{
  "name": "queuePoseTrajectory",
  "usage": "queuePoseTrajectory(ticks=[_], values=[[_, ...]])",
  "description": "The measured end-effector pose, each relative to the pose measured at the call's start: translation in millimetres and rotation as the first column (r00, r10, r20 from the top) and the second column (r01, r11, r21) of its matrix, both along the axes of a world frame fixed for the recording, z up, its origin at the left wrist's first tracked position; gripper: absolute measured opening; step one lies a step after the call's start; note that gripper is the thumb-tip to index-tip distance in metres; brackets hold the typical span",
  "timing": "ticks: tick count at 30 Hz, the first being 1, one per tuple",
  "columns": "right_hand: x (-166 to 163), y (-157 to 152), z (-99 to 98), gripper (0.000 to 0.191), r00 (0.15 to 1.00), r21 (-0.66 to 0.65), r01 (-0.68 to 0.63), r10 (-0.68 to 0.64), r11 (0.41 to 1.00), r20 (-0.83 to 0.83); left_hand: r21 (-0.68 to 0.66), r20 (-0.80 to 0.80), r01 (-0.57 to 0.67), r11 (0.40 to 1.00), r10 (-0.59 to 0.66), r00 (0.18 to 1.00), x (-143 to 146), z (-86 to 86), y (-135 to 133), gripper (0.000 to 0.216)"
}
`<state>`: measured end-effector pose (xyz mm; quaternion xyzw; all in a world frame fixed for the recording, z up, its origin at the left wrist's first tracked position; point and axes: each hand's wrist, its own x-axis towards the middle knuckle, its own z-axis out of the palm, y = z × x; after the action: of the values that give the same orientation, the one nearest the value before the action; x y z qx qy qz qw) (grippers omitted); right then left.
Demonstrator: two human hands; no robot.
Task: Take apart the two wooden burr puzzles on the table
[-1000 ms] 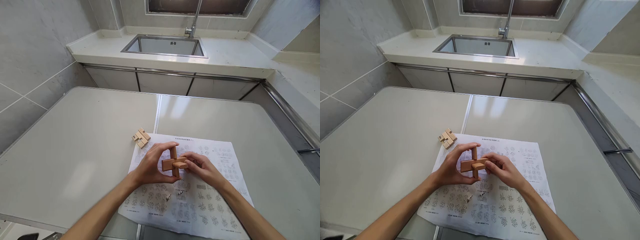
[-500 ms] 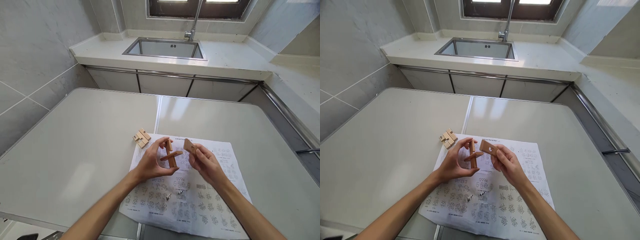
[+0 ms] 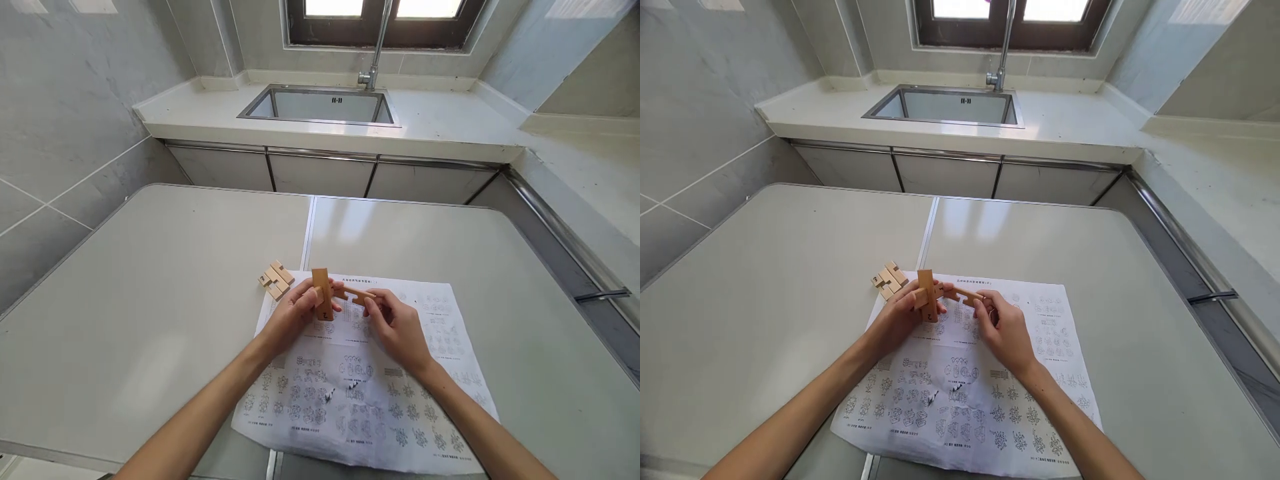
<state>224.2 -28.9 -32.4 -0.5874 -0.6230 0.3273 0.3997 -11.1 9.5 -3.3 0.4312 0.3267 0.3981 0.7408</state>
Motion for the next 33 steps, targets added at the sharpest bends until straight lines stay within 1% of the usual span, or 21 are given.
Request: queuePoseTrajectory(ticks=[3,7,10,13,17,20,22,24,26,29,31,33], values=[[-0.7,0.2,-1.6,0.024,0.996,0.021,-0.038,0.036,0.999,0.078,-0.048,0.123,0.009,0.999,-0.003,0.992,-1.0,-2.8,3.6,0.052],[-1.9,0.9,-3.9,0.022,0.979,0.1,-0.07,0.049,0.993,0.198,-0.119,0.211,0.026,0.993,0.0,0.977,-2.2,-5.2,6.2,0.049],[-3.4,1.1,-4.9,0.021,0.964,0.159,-0.09,0.046,0.983,0.261,-0.154,0.241,0.061,0.986,-0.023,0.97,-2.3,-4.3,6.5,0.049],[-5.1,1.1,-4.9,0.019,0.95,0.208,-0.117,0.048,0.971,0.308,-0.159,0.243,0.08,0.984,-0.04,0.969,-1.8,-2.6,6.1,0.049],[-6.0,0.8,-4.9,0.018,0.933,0.219,-0.14,0.054,0.966,0.355,-0.15,0.23,0.101,0.984,-0.064,0.971,-2.6,-2.5,5.7,0.048],[-5.6,1.4,-2.7,0.019,0.962,0.215,-0.107,0.046,0.971,0.27,-0.136,0.247,0.164,0.977,-0.127,0.961,-4.9,-3.3,5.4,0.053],[-5.4,2.5,1.5,0.02,0.986,0.218,-0.102,0.07,0.971,0.149,-0.118,0.253,0.228,0.966,-0.193,0.948,-6.0,-3.2,4.9,0.058],[-5.2,3.9,6.9,0.022,0.992,0.219,-0.129,0.126,0.967,0.03,-0.093,0.25,0.278,0.956,-0.248,0.936,-6.0,-2.3,4.1,0.061],[-4.8,4.7,10.8,0.025,0.977,0.2,-0.189,0.205,0.961,-0.062,-0.079,0.248,0.322,0.944,-0.294,0.923,-5.3,-0.5,2.7,0.063],[-3.3,3.7,9.8,0.028,0.923,0.109,-0.308,0.325,0.945,-0.207,-0.081,0.256,0.378,0.922,-0.347,0.902,-4.5,3.1,-0.5,0.068],[-2.3,2.1,5.5,0.034,0.882,0.041,-0.375,0.37,0.926,-0.291,-0.094,0.263,0.412,0.906,-0.376,0.888,-4.8,5.3,-3.0,0.07],[-1.8,0.7,1.7,0.038,0.858,-0.002,-0.414,0.389,0.91,-0.336,-0.103,0.274,0.446,0.889,-0.406,0.872,-5.4,5.9,-5.3,0.069]])
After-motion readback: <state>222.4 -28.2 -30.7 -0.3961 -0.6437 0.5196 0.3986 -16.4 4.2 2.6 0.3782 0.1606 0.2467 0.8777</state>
